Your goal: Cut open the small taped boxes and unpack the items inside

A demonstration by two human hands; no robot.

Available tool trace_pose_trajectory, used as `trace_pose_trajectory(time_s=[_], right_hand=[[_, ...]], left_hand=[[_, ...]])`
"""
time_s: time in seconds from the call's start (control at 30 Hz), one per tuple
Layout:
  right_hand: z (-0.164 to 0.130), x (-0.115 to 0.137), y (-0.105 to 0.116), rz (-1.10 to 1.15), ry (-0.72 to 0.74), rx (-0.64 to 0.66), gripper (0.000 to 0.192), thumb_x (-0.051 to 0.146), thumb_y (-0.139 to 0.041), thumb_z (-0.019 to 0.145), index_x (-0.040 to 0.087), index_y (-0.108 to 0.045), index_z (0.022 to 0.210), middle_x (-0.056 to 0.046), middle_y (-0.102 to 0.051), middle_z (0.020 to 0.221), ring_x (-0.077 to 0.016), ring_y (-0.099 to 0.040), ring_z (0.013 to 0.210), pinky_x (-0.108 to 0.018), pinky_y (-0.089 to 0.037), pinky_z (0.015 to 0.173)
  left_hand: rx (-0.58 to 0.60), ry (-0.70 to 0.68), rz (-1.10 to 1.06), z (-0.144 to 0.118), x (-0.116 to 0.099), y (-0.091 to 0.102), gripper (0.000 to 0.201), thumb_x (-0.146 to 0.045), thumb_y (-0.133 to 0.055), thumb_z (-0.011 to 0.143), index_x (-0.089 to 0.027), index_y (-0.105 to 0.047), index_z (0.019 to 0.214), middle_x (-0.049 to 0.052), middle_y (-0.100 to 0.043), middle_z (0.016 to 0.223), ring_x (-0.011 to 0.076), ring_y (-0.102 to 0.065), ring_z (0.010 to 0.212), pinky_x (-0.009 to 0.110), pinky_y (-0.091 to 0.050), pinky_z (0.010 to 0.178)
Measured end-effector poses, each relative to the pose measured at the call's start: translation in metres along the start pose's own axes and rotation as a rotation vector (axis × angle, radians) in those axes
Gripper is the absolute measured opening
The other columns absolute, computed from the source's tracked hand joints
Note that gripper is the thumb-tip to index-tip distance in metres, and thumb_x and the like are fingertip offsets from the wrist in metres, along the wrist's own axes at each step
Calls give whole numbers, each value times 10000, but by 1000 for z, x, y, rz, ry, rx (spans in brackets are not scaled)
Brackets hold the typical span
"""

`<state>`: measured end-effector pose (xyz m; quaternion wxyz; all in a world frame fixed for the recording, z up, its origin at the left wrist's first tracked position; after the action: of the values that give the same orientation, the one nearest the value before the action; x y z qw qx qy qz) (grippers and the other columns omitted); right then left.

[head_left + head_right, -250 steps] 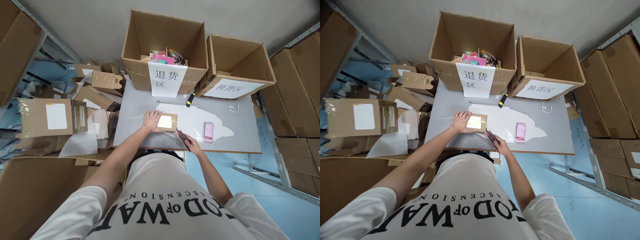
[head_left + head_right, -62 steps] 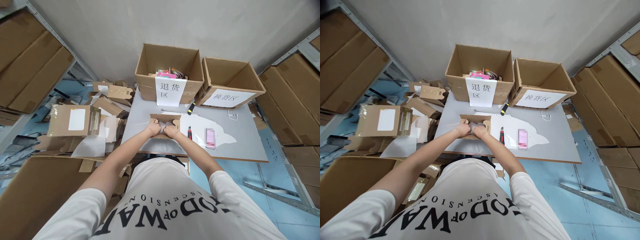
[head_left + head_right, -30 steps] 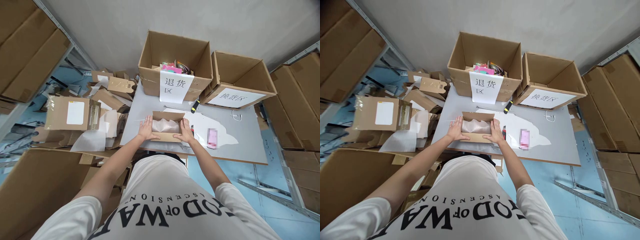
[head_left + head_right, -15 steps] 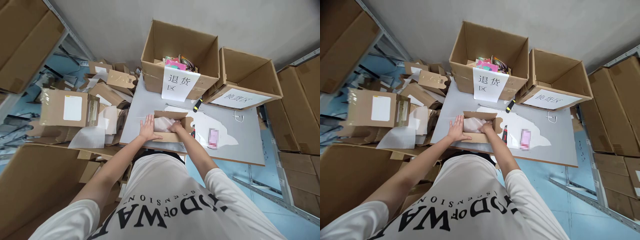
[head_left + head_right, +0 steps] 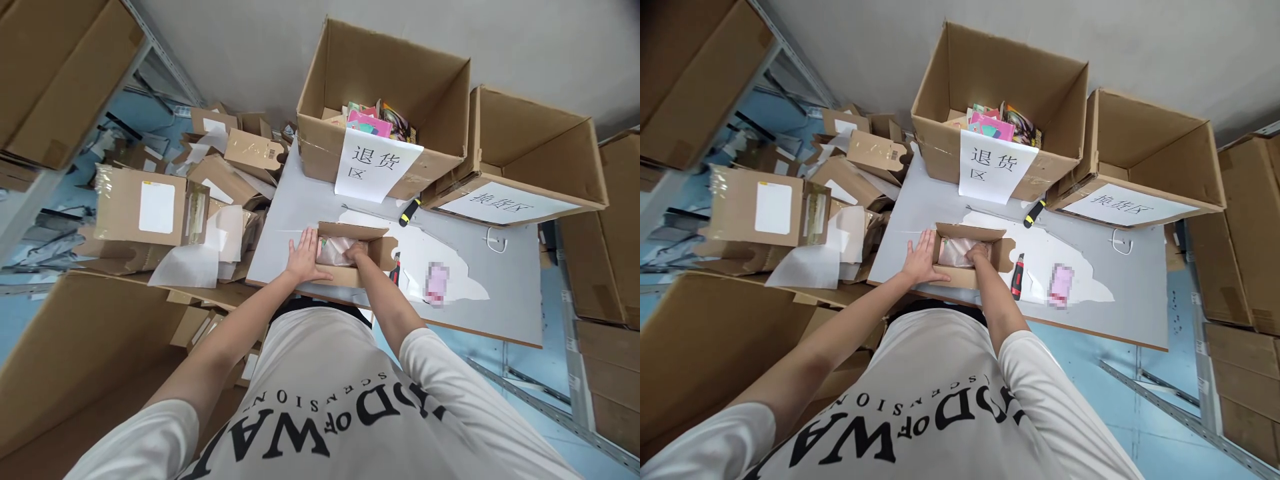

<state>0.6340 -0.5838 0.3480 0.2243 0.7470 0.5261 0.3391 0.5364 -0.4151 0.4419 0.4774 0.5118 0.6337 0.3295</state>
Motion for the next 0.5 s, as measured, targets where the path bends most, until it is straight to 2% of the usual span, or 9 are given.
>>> trace_pose_trajectory(time_s=[0.1, 0.23, 0.33, 0.5], right_hand=[[0, -13, -2, 101, -110, 44, 836, 297, -756, 649, -10, -405, 1343, -297, -582, 1189, -328, -656, 962, -398, -556, 755], [-6, -19, -7, 307, -143, 135, 637, 352, -723, 694, 85, -532, 1240, -209, -644, 1113, -296, -665, 905, -399, -544, 765], [-13, -16, -7, 370, -92, 170, 568, 391, -693, 723, 105, -564, 1195, -181, -657, 1079, -280, -669, 870, -413, -544, 745], [-33, -7, 6, 498, 61, 225, 534, 365, -719, 713, 182, -577, 1194, -124, -661, 1120, -222, -656, 864, -357, -538, 738]], left_hand=[[1, 12, 0, -1, 0, -1, 1370, -799, -580, 556, -40, 87, 1481, 196, 40, 1560, 369, 104, 1429, 591, -73, 1112], [-7, 10, 0, -1, -1, -2, 1360, -795, -578, 565, -49, 95, 1481, 204, 39, 1559, 370, 79, 1432, 586, -71, 1113], [-8, 15, 2, -2, 0, -2, 1362, -797, -574, 563, -46, 97, 1480, 207, 33, 1558, 373, 67, 1432, 593, -78, 1110], [-9, 30, 4, -2, 0, -1, 1363, -800, -581, 548, -63, 75, 1488, 197, 27, 1560, 370, 48, 1435, 596, -90, 1110]])
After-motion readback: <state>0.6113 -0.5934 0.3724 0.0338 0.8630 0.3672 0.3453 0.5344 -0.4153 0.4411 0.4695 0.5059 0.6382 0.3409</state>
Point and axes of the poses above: each hand's wrist, its own z-axis towards the middle knuckle, its own y-axis out of the back of the hand, x = y × z, the point moved 6 cm from there along z, towards the middle knuckle
